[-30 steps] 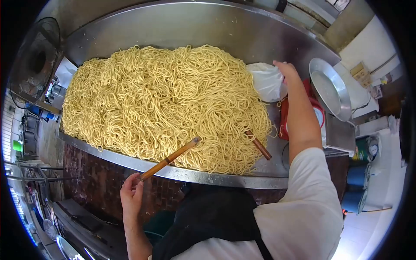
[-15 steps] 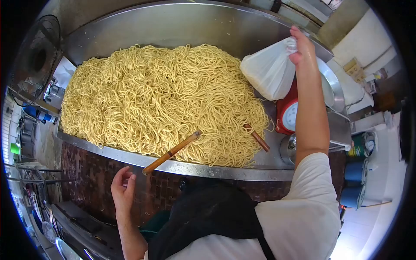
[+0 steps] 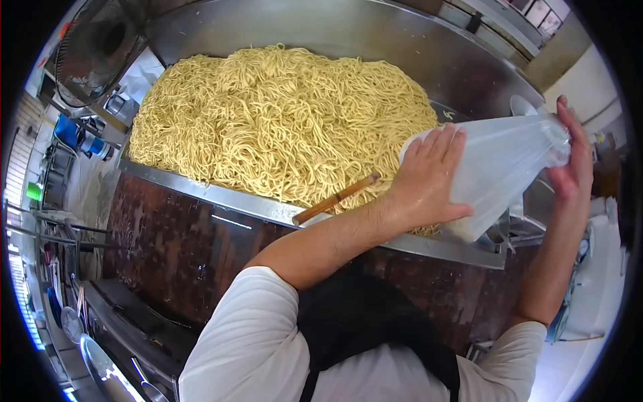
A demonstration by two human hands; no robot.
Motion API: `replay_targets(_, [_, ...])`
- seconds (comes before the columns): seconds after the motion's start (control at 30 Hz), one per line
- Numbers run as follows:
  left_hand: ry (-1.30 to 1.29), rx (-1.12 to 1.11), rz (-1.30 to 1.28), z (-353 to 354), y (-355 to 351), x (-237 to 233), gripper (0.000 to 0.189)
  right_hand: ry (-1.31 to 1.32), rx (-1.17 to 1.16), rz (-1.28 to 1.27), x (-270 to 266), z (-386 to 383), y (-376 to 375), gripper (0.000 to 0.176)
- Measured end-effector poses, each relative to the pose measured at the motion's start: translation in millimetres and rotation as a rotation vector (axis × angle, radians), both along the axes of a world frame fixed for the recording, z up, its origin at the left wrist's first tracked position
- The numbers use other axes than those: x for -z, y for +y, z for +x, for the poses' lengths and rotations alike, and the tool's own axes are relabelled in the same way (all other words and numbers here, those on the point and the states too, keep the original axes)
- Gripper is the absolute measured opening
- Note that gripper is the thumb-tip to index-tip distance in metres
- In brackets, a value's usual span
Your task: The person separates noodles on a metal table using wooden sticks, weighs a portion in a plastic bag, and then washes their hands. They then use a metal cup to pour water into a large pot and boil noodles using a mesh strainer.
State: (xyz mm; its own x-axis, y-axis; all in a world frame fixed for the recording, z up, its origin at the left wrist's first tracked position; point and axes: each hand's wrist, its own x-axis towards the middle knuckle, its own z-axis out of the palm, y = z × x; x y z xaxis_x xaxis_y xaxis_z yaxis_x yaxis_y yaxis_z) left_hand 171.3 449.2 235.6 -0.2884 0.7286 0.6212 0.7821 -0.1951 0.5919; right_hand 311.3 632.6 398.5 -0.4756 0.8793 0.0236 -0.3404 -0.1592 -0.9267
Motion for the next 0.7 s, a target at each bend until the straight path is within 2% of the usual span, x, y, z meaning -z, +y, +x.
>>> replay_targets(0.03, [-0.008, 0.003, 0.009, 15, 2, 1, 0.111, -0.004, 0.025, -0.002, 5, 2, -17, 0.037])
replay_targets(0.1, [-0.049, 0.077, -0.006, 28, -4, 21, 0.113, -0.047, -0.095, -0.026, 20, 25, -41, 0.036])
replay_targets(0.13, [-0.072, 0.115, -0.047, 34, -6, 29, 0.11, -0.124, -0.118, 0.101, 28, 34, -53, 0.033])
replay_targets(0.17, [-0.096, 0.153, -0.092, 42, -6, 35, 0.108, -0.224, -0.464, 0.076, 31, 51, -46, 0.032])
replay_targets(0.23, [-0.066, 0.169, -0.073, 59, 1, 43, 0.103, -0.235, -0.471, 0.233, 55, 55, -70, 0.028])
replay_targets(0.27, [-0.145, 0.261, -0.112, 67, 10, 43, 0.091, -0.304, -0.504, 0.353, 63, 60, -73, 0.019])
replay_targets(0.3, [-0.22, 0.335, -0.159, 76, 18, 43, 0.079, -0.286, -0.577, 0.306, 68, 67, -73, 0.02])
replay_targets(0.33, [-0.208, 0.354, -0.162, 85, 25, 49, 0.079, -0.26, -0.664, 0.258, 75, 75, -71, 0.02])
replay_targets(0.4, [-0.304, 0.478, -0.164, 104, 38, 67, 0.049, -0.226, -0.748, 0.303, 96, 87, -57, 0.017])
replay_targets(0.43, [-0.295, 0.479, -0.173, 113, 43, 75, 0.049, -0.214, -0.745, 0.3, 100, 94, -46, 0.017])
replay_targets(0.5, [-0.238, 0.318, -0.122, 134, 52, 92, 0.03, -0.202, -0.818, 0.312, 110, 112, -28, 0.017])
replay_targets(0.53, [-0.234, 0.319, -0.148, 147, 61, 99, 0.03, -0.186, -0.814, 0.292, 115, 120, -19, 0.017])
replay_targets(0.63, [-0.201, 0.128, -0.031, 183, 86, 119, 0.028, -0.225, -0.919, 0.226, 124, 135, 8, 0.018])
replay_targets(0.7, [-0.371, 0.092, -0.033, 200, 100, 129, 0.026, -0.232, -0.928, 0.318, 128, 144, 24, 0.018])
